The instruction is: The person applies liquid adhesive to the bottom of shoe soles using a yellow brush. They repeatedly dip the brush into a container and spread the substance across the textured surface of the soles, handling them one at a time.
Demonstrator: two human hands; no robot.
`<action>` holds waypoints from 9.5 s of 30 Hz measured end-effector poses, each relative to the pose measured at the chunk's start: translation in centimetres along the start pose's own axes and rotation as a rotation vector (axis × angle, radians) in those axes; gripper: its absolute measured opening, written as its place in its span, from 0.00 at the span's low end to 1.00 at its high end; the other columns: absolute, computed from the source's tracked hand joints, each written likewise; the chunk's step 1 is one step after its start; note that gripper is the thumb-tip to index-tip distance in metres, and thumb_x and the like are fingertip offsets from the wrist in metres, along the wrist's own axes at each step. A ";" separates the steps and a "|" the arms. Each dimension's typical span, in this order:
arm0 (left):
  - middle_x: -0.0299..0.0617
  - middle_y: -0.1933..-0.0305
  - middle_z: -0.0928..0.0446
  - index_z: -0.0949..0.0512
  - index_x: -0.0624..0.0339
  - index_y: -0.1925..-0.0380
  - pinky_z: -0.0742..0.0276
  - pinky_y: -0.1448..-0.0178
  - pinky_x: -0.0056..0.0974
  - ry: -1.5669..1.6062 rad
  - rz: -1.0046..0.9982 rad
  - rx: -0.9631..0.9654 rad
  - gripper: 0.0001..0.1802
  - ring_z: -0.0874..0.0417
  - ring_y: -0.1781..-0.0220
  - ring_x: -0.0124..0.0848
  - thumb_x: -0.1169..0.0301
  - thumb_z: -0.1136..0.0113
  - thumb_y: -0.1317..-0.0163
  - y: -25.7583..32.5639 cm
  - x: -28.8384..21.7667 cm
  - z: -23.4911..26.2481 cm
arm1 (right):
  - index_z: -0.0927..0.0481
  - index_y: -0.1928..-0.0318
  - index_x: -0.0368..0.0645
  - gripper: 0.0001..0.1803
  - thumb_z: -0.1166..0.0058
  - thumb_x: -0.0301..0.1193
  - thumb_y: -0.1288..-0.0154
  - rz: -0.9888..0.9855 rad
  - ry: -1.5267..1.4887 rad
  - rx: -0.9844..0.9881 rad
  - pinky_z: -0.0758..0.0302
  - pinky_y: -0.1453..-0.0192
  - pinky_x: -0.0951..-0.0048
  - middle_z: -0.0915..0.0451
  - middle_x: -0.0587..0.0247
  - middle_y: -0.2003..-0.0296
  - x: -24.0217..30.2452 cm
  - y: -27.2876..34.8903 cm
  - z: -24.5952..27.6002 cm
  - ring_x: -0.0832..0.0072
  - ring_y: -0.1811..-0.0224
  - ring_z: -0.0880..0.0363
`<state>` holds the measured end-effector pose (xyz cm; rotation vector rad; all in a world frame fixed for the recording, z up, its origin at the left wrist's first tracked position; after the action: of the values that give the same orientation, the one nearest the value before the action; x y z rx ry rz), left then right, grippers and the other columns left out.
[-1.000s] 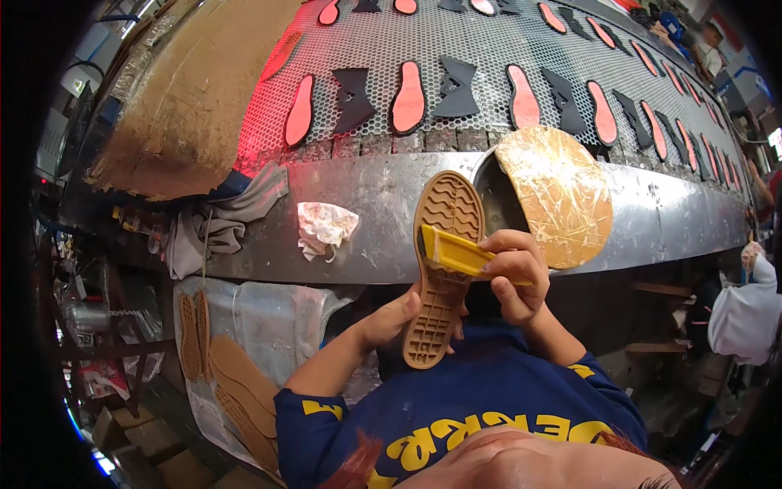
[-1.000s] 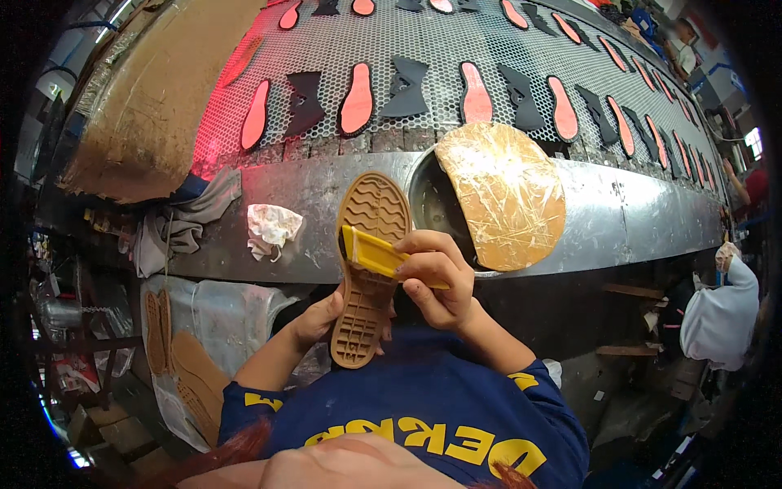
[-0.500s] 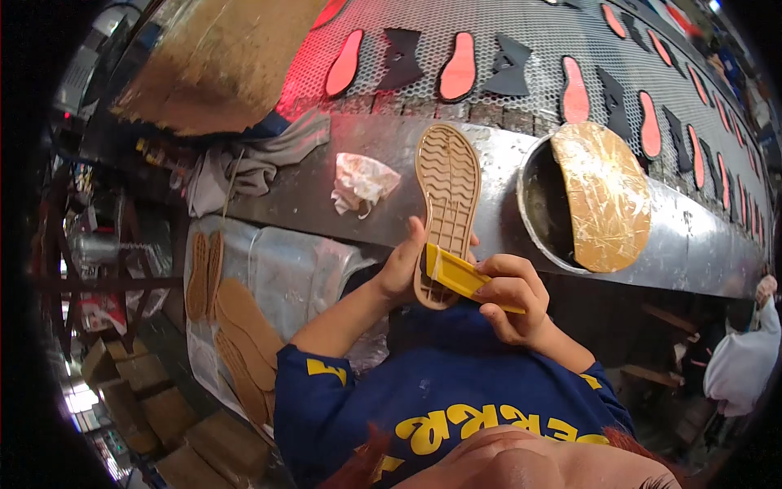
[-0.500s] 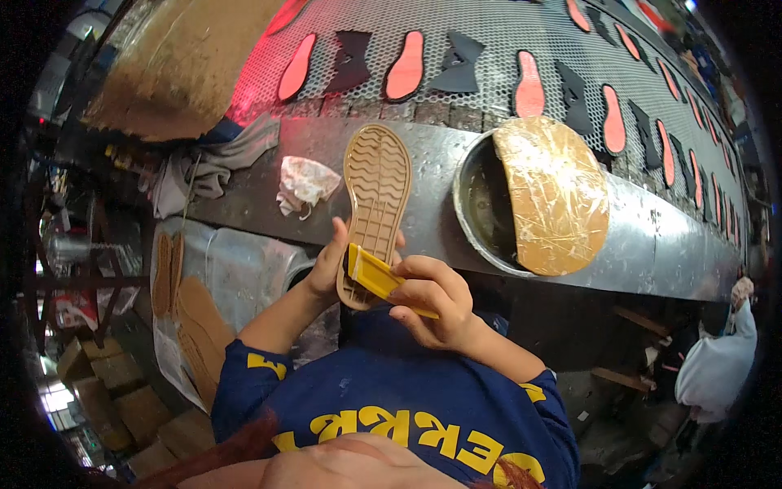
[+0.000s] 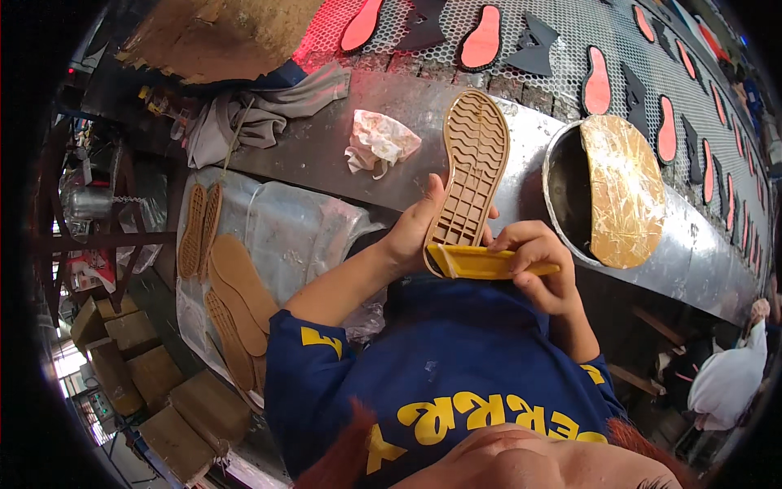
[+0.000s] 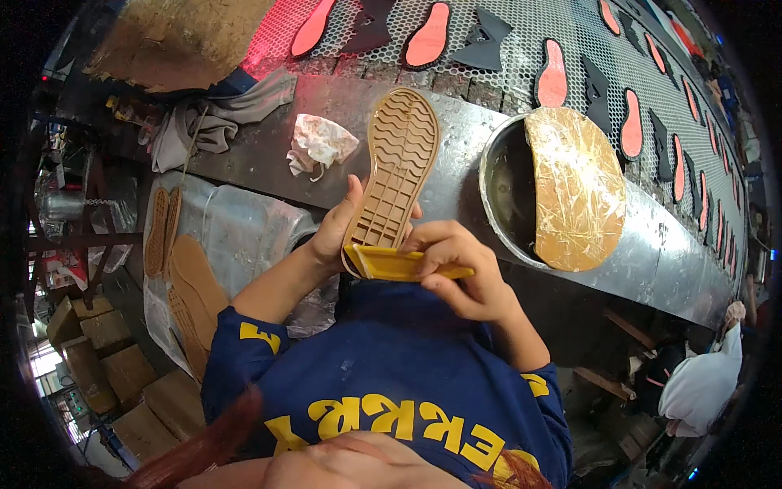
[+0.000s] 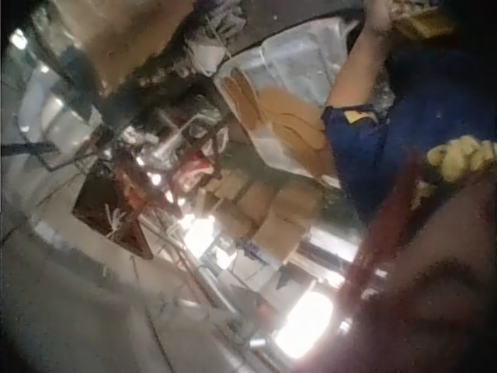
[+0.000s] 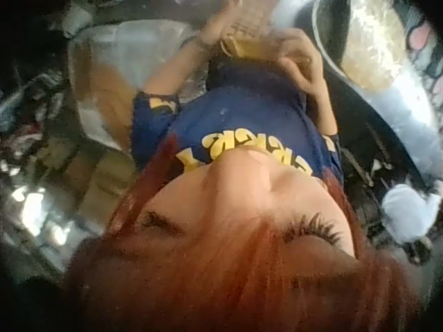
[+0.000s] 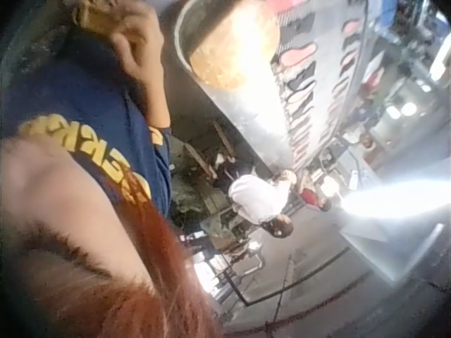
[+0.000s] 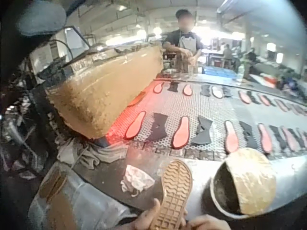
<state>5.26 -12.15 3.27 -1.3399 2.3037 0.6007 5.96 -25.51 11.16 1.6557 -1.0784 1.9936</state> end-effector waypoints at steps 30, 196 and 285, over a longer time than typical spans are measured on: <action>0.45 0.41 0.32 0.41 0.52 0.37 0.34 0.31 0.51 -0.248 -0.496 -0.021 0.41 0.32 0.34 0.46 0.72 0.29 0.49 0.4 -3.7 1.8 | 0.25 0.63 0.38 0.05 0.49 0.17 0.38 0.004 0.890 -0.718 0.26 0.61 0.69 0.23 0.55 0.62 2.0 5.0 10.2 0.62 0.60 0.23; 0.46 0.45 0.25 0.27 0.68 0.46 0.31 0.42 0.38 -0.685 -1.181 -1.597 0.22 0.24 0.45 0.36 0.61 0.45 0.32 43.3 -21.0 15.5 | 0.23 0.55 0.34 0.09 0.52 0.15 0.33 0.021 0.695 -0.750 0.27 0.48 0.72 0.24 0.58 0.59 -0.1 11.2 15.0 0.71 0.54 0.25; 0.50 0.44 0.28 0.37 0.63 0.38 0.21 0.45 0.41 -0.280 -0.004 0.008 0.42 0.20 0.49 0.40 0.39 0.82 0.30 -4.6 4.8 -8.8 | 0.26 0.56 0.34 0.13 0.43 0.29 0.37 0.260 0.397 -0.215 0.26 0.43 0.62 0.24 0.39 0.49 6.1 7.9 5.9 0.52 0.48 0.22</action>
<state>5.97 -22.45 7.12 -1.1739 2.0742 0.7275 3.04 -36.25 14.44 0.9979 -1.3435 2.1498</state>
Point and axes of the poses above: each hand's wrist, its own y-axis away from the middle knuckle, its own z-axis out of the back of the hand, x = y × z, the point moved 7 cm from there along -y, towards the middle knuckle
